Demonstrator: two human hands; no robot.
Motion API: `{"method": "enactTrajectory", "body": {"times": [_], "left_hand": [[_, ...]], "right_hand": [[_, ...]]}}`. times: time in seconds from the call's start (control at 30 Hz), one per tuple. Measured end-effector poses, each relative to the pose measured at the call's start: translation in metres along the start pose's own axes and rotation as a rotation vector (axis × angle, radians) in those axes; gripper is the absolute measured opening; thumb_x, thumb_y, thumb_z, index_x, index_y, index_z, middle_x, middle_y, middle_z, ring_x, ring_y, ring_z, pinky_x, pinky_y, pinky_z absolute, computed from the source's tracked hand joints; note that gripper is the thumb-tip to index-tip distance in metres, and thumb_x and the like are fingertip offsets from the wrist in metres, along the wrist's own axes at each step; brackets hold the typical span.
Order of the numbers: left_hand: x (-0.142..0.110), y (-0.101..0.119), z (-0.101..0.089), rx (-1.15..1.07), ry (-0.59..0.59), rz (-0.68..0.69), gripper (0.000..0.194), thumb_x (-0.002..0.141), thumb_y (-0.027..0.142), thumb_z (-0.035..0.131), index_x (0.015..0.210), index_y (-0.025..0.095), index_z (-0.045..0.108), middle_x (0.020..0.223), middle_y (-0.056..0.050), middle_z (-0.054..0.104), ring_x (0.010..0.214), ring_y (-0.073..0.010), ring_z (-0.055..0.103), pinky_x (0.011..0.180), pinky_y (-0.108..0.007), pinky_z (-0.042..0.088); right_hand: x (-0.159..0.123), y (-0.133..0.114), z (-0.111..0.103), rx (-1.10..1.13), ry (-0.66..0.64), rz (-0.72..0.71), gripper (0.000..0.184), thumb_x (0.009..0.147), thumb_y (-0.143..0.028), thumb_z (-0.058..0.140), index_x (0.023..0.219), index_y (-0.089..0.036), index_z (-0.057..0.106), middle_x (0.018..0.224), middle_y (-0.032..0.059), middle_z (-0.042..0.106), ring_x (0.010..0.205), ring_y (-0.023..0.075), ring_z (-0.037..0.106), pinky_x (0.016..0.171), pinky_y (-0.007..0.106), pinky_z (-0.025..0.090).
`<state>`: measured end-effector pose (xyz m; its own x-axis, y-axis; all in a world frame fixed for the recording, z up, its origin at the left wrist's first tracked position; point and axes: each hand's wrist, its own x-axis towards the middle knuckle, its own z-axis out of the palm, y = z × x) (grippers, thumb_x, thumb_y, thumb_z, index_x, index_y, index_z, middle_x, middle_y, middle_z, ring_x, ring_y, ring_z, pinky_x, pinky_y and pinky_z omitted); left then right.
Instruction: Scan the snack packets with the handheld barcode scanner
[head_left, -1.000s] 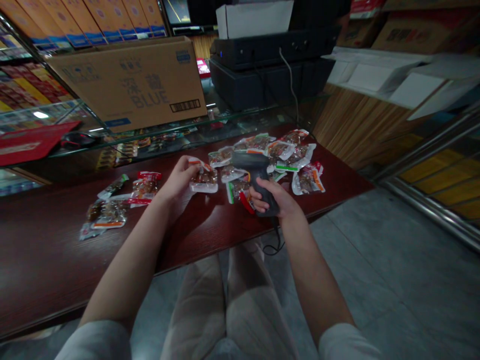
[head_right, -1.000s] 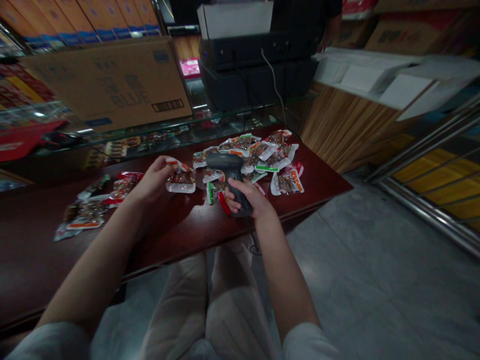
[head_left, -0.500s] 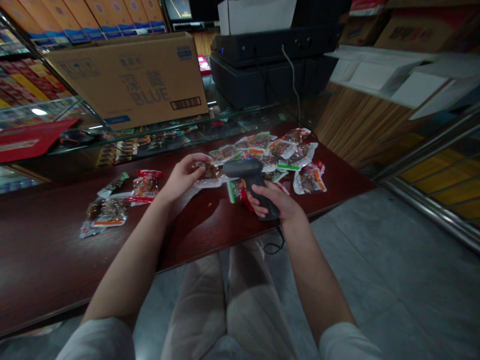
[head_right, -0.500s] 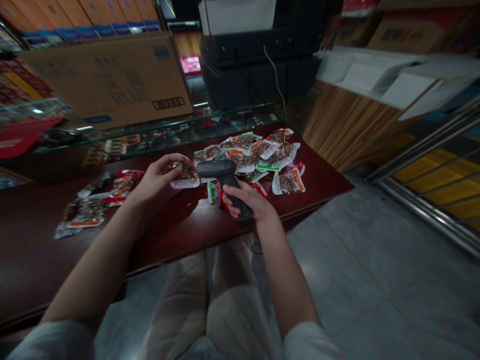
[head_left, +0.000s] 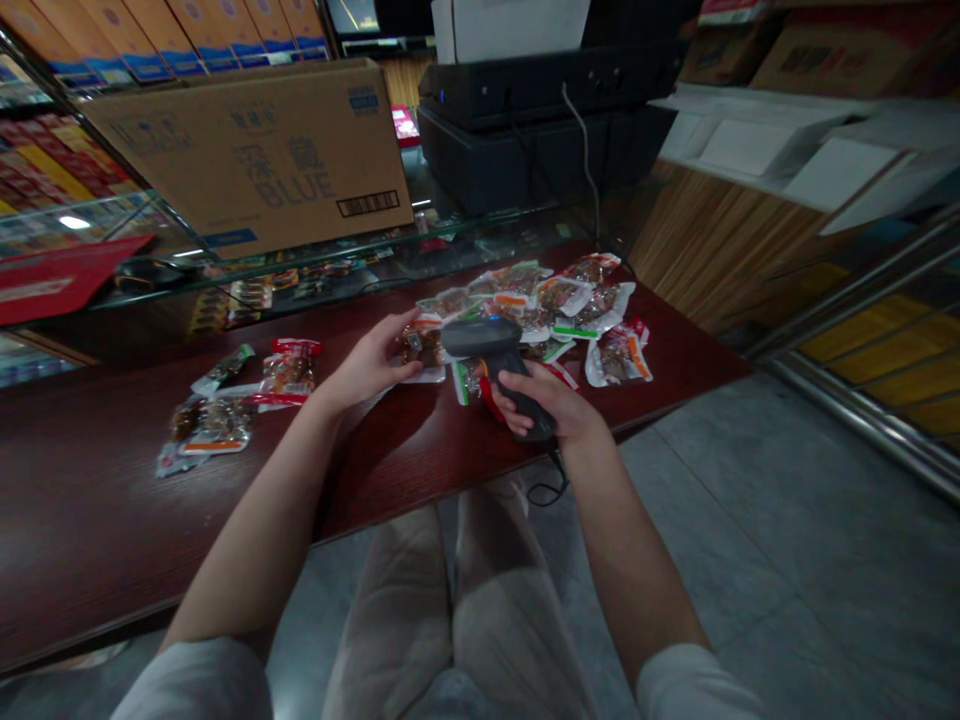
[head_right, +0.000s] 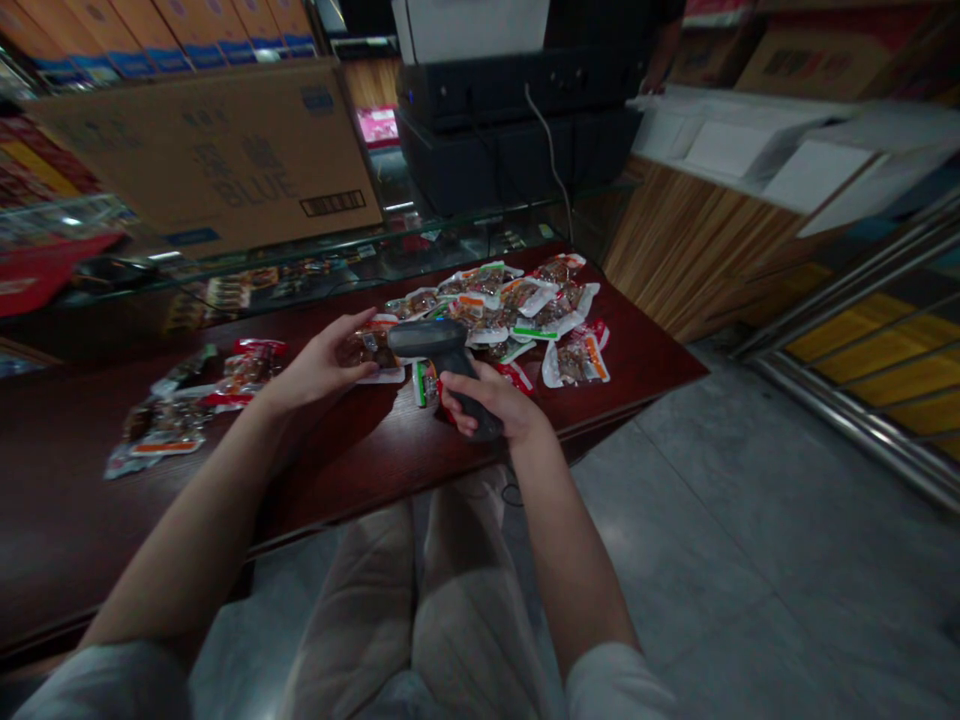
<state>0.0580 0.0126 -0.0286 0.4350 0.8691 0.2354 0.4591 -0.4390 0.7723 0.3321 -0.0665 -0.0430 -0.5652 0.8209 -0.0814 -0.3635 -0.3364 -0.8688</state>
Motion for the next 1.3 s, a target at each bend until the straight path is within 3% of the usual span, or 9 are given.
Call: {"method": "enactTrajectory", "body": {"times": [0.27,0.53,0.67,0.77,0.87,1.0,1.07,1.17,1.3], "left_hand": [[-0.001,0.019,0.006,-0.031,0.009,-0.015,0.076,0.067,0.032,0.082,0.137,0.017,0.059,0.145,-0.015,0.055,0.13,-0.0317,0.057,0.109,-0.044,0.049],[0.0,0.004,-0.007,0.113,0.001,-0.052,0.074,0.075,0.037,0.07,0.144,0.017,0.052,0.139,-0.013,0.06,0.124,-0.0293,0.06,0.107,-0.046,0.049],[-0.005,-0.005,-0.034,0.366,0.033,-0.34,0.058,0.084,0.04,0.056,0.136,0.015,0.059,0.126,-0.014,0.068,0.113,-0.0313,0.065,0.101,-0.048,0.053],[-0.01,-0.008,-0.044,0.717,0.237,-0.513,0.048,0.087,0.04,0.052,0.125,0.014,0.065,0.129,-0.023,0.063,0.125,-0.0416,0.057,0.104,-0.058,0.046],[-0.009,-0.009,-0.039,0.881,0.329,-0.421,0.052,0.091,0.042,0.047,0.134,0.015,0.058,0.144,-0.023,0.052,0.135,-0.0411,0.048,0.109,-0.058,0.042],[-0.007,-0.009,-0.022,0.893,-0.029,-0.423,0.051,0.095,0.044,0.039,0.133,0.018,0.06,0.136,-0.019,0.06,0.125,-0.0373,0.058,0.102,-0.053,0.048],[-0.011,-0.008,-0.019,0.993,-0.083,-0.532,0.049,0.095,0.037,0.036,0.129,0.014,0.063,0.131,-0.023,0.063,0.12,-0.0417,0.061,0.1,-0.06,0.047],[-0.02,-0.005,-0.021,1.14,0.042,-0.559,0.046,0.091,0.02,0.035,0.125,0.007,0.064,0.128,-0.029,0.063,0.124,-0.0461,0.057,0.106,-0.07,0.036],[-0.012,-0.003,-0.01,1.043,0.214,-0.335,0.048,0.091,0.018,0.038,0.132,0.007,0.06,0.143,-0.028,0.055,0.141,-0.0414,0.044,0.118,-0.068,0.023]], "right_hand": [[0.002,0.001,0.0,-0.026,0.018,0.025,0.044,0.079,-0.049,0.078,0.085,-0.021,0.045,0.057,-0.0101,0.051,0.035,0.0027,0.038,0.035,0.017,0.034],[0.001,0.0,0.002,0.007,0.046,0.021,0.044,0.078,-0.049,0.078,0.093,-0.022,0.047,0.056,-0.0115,0.051,0.033,0.003,0.036,0.034,0.017,0.031],[0.001,-0.002,0.0,0.075,0.019,-0.017,0.044,0.078,-0.049,0.078,0.098,-0.02,0.05,0.056,-0.0115,0.051,0.033,0.0029,0.034,0.034,0.017,0.032],[0.001,-0.003,-0.001,0.124,0.019,-0.053,0.042,0.078,-0.048,0.077,0.093,-0.02,0.05,0.055,-0.0112,0.049,0.034,0.0024,0.033,0.034,0.017,0.031],[0.001,-0.004,-0.001,0.135,0.042,-0.072,0.041,0.078,-0.048,0.077,0.089,-0.02,0.049,0.055,-0.011,0.049,0.034,0.0022,0.032,0.035,0.017,0.029],[0.001,-0.004,-0.001,0.129,0.044,-0.072,0.04,0.079,-0.047,0.076,0.091,-0.021,0.048,0.056,-0.0109,0.05,0.034,0.0026,0.034,0.035,0.018,0.03],[0.001,-0.005,0.0,0.129,0.041,-0.077,0.04,0.079,-0.046,0.076,0.091,-0.021,0.048,0.057,-0.0108,0.05,0.035,0.0028,0.034,0.036,0.018,0.03],[0.002,-0.005,0.001,0.131,0.048,-0.082,0.041,0.078,-0.046,0.078,0.088,-0.021,0.047,0.057,-0.0106,0.051,0.035,0.0026,0.035,0.036,0.018,0.031],[0.002,-0.006,0.003,0.139,0.047,-0.086,0.042,0.077,-0.046,0.079,0.085,-0.021,0.046,0.055,-0.0107,0.051,0.035,0.0026,0.035,0.036,0.018,0.031]]}}
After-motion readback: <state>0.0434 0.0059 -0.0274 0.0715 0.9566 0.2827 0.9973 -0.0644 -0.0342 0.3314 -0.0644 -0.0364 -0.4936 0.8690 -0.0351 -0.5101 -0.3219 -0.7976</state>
